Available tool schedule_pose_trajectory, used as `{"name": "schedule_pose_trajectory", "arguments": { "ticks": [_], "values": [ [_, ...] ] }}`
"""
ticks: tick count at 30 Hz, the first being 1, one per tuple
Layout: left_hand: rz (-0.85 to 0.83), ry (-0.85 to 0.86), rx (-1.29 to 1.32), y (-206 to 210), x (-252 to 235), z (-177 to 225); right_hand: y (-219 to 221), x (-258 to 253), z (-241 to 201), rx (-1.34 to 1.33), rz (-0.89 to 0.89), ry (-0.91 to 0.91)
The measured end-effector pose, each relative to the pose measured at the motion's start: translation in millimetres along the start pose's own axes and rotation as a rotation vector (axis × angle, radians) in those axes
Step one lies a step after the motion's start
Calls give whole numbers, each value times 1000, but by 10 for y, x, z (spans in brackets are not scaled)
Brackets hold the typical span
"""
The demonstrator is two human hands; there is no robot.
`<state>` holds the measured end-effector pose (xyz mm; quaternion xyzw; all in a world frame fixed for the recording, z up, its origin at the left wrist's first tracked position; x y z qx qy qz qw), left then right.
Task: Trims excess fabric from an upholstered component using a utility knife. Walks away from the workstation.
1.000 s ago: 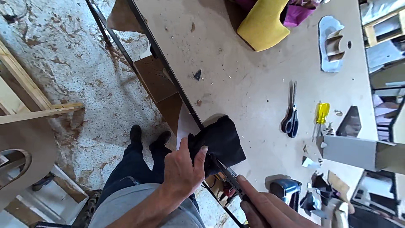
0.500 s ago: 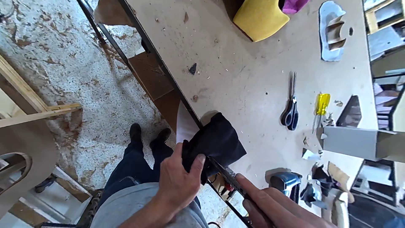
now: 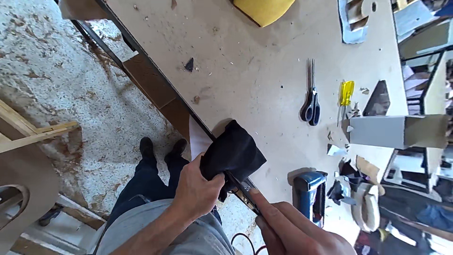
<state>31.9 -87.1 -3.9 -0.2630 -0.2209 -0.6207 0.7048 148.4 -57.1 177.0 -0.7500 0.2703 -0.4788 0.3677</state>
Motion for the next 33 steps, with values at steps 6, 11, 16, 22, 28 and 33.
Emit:
{"name": "schedule_pose_trajectory", "arguments": {
  "ticks": [6,11,16,22,28,33],
  "values": [
    [86,34,35,76,49,-47,30,-6,-29,-4,-2,21],
    [124,53,23,117,88,-77,-5,11,-67,-30,-25,54],
    [188,110,47,142,129,-89,-10,60,-76,-37,-41,76],
    [244,130,115,162,185,-129,49,84,-65,-93,-6,119],
    [-86,109,26,-29,104,-123,-11,40,20,2,9,88],
    [-306,27,-111,-198,-208,123,-41,59,97,46,-7,51]
  ]
}}
Point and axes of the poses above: each hand's wrist, its own x-axis away from the middle knuckle, its own y-axis out of the palm, z = x × y, the point moved 3 cm from there along -x, towards the middle knuckle, and after that the axes turned 15 degrees about -x, right-handed, at the moved point
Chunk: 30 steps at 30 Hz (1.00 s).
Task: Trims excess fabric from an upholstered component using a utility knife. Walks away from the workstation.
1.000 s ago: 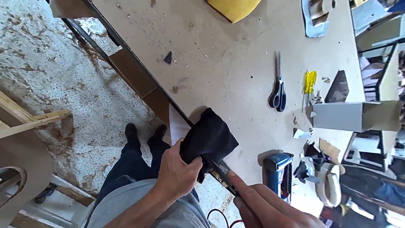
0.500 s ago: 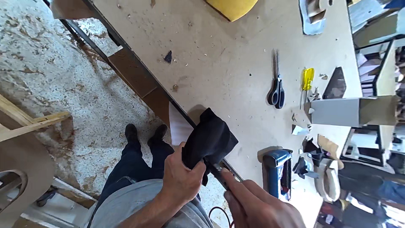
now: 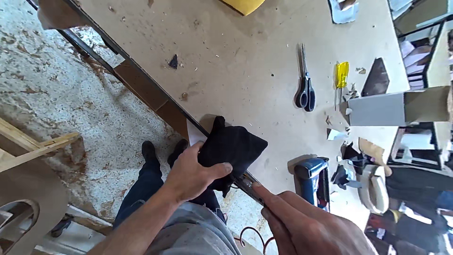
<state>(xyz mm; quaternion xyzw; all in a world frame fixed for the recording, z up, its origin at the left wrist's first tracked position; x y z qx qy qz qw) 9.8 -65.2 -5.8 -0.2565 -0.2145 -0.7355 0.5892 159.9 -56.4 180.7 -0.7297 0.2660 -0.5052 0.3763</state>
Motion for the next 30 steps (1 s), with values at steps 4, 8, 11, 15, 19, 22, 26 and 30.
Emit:
{"name": "schedule_pose_trajectory", "arguments": {
  "ticks": [4,8,11,15,19,22,26,30],
  "values": [
    [-102,-102,-209,112,-77,121,61,8,27,1,11,8],
    [-204,-189,-283,338,-39,12,125,61,111,-5,-27,67],
    [-46,-181,-123,378,127,5,98,138,94,-19,-6,65],
    [328,73,388,325,341,203,-203,105,-41,-63,103,-7],
    [494,20,485,412,190,87,-133,-167,45,61,166,-117],
    [567,-95,447,421,179,-23,-54,-180,11,81,118,-126],
    [612,-153,510,489,178,-25,-7,-148,-69,51,98,-66],
    [642,-138,551,555,189,-37,-50,-56,-130,-1,78,-31]
  ]
}}
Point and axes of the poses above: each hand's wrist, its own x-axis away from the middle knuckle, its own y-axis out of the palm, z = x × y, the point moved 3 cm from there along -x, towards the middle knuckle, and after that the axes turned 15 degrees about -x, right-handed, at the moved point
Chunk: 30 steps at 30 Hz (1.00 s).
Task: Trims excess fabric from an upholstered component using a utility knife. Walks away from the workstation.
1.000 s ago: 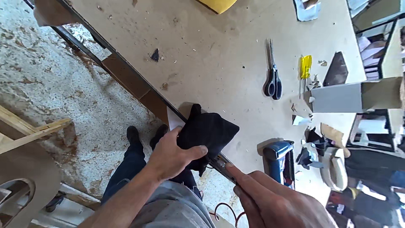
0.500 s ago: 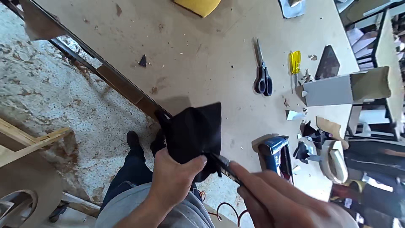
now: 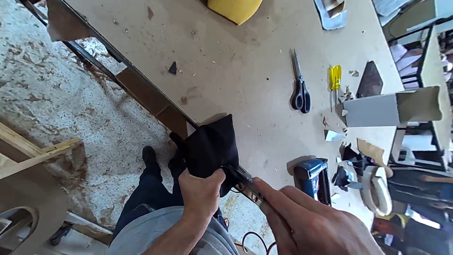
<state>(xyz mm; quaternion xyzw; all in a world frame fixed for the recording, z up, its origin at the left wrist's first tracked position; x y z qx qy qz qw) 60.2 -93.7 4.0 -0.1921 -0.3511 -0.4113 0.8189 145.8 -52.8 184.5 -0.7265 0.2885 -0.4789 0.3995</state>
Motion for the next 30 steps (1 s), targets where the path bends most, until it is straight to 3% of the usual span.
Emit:
{"name": "schedule_pose_trajectory", "arguments": {
  "ticks": [16,30],
  "values": [
    [-12,106,33,-21,45,-106,-26,-2,104,-88,-74,27],
    [45,153,91,-70,91,-143,82,-119,-120,-2,-155,42]
  ]
}}
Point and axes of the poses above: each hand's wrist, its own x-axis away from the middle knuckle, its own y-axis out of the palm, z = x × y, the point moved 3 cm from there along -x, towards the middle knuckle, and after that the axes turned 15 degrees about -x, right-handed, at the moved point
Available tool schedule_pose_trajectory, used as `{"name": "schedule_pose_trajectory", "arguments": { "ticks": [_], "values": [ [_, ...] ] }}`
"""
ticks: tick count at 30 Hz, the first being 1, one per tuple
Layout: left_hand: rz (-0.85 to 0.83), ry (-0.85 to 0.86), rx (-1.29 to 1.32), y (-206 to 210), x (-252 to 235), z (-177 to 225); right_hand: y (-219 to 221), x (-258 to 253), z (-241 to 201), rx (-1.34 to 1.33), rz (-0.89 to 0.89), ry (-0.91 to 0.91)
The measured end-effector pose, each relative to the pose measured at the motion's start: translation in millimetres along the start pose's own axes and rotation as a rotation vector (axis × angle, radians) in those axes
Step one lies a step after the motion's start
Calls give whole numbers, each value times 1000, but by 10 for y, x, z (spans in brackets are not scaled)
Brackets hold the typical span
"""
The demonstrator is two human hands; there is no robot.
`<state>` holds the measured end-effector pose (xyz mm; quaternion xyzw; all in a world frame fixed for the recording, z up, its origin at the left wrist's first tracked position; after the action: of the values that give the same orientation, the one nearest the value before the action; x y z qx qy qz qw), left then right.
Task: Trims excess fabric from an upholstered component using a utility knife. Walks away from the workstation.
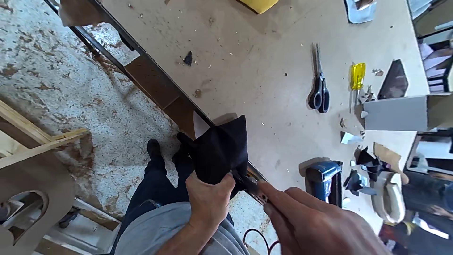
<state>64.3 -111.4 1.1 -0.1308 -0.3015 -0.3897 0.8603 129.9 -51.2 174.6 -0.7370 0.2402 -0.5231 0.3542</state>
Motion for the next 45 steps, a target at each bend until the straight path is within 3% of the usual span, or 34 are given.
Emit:
{"name": "schedule_pose_trajectory", "arguments": {
  "ticks": [3,5,9,11,14,17,20,22,23,25,27,30,33,36,41,45],
  "values": [
    [-2,33,12,8,1,-1,37,15,-15,32,39,5],
    [23,47,31,-37,-54,46,-205,171,81,-40,37,14],
    [-16,25,158,-31,-121,230,-599,563,656,-429,168,47],
    [-129,-95,222,-15,-95,232,-360,510,816,-768,235,117],
    [-299,-347,395,-27,-26,244,405,92,819,-1165,443,254],
    [-409,-454,500,-40,34,206,956,-324,729,-1524,518,315],
    [-493,-502,158,-142,55,154,1048,-478,726,-1792,598,308],
    [-547,-367,-314,-322,70,257,1000,-492,828,-1829,676,270],
    [-510,-185,-518,-420,78,362,963,-497,887,-1839,717,254],
    [-276,376,-819,-471,51,650,882,-538,967,-1878,791,261],
    [-63,882,-924,-213,-37,897,826,-603,982,-1955,856,280],
    [-61,1177,-1119,438,-217,1073,773,-758,910,-2033,949,237],
    [-58,1261,-1384,767,-306,1049,843,-849,841,-2062,998,200],
    [19,1282,-1496,814,-272,972,904,-888,879,-2024,951,173],
    [-54,1166,-1681,880,-240,940,818,-887,1060,-1858,787,85],
    [-137,999,-1544,930,-409,1044,732,-991,1150,-1837,720,89]
  ]
}}
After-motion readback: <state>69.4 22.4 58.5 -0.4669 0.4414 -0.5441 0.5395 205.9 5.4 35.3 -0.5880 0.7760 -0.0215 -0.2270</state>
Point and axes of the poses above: each hand's wrist, its own x-axis away from the middle knuckle, its own y-axis out of the palm, z = x × y, the point moved 3 cm from there along -x, towards the middle knuckle, and after that the axes turned 15 degrees about -x, right-handed, at the moved point
